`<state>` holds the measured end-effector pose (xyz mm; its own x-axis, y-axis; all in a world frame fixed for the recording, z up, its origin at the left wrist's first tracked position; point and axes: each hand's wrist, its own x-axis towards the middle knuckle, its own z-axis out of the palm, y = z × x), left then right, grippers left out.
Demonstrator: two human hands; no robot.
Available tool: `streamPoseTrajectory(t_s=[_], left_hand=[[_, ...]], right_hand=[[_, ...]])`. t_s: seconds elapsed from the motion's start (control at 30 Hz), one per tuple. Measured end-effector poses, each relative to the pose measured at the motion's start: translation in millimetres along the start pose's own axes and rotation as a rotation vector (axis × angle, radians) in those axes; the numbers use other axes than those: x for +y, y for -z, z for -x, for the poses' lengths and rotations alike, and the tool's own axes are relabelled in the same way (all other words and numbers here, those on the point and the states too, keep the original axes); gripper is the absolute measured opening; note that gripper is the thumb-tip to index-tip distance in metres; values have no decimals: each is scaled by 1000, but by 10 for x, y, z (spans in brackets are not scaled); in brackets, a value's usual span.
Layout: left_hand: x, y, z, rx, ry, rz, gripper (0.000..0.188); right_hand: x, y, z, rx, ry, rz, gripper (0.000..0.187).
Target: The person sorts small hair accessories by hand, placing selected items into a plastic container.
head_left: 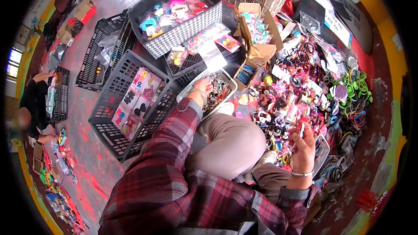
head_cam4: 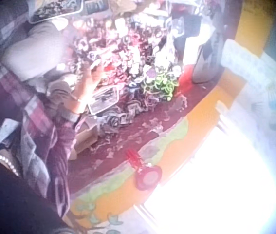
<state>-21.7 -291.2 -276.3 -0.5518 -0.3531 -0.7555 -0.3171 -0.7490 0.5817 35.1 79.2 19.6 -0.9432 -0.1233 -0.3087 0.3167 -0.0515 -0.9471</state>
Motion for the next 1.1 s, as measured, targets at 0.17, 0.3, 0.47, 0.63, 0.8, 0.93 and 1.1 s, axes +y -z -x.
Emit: streamPoseTrajectory(t_s=[0.17,0.3,0.47,0.63,0.8,0.93,1.1], left_hand=[[33,-273,-274,71,52,162,44],[41,-473,-346,171,36,231,42],[11,-457,-555,39,-73,366,23],[29,-481,-592,128,-109,340,14],[77,-423,-719,133,-15,326,10],[65,-369,-783,67,2,459,17],[76,-508,-465,-11,-20,505,24]], right_hand=[[17,-22,-50,-20,-34,26,41],[-7,-68,-60,-36,-89,30,43],[24,-92,-106,-64,-124,42,43],[14,-110,-107,-89,-138,48,43],[-26,-132,-73,-96,-138,77,43],[-20,-121,-61,-92,-133,83,42],[-25,-95,-49,-90,-122,109,43]])
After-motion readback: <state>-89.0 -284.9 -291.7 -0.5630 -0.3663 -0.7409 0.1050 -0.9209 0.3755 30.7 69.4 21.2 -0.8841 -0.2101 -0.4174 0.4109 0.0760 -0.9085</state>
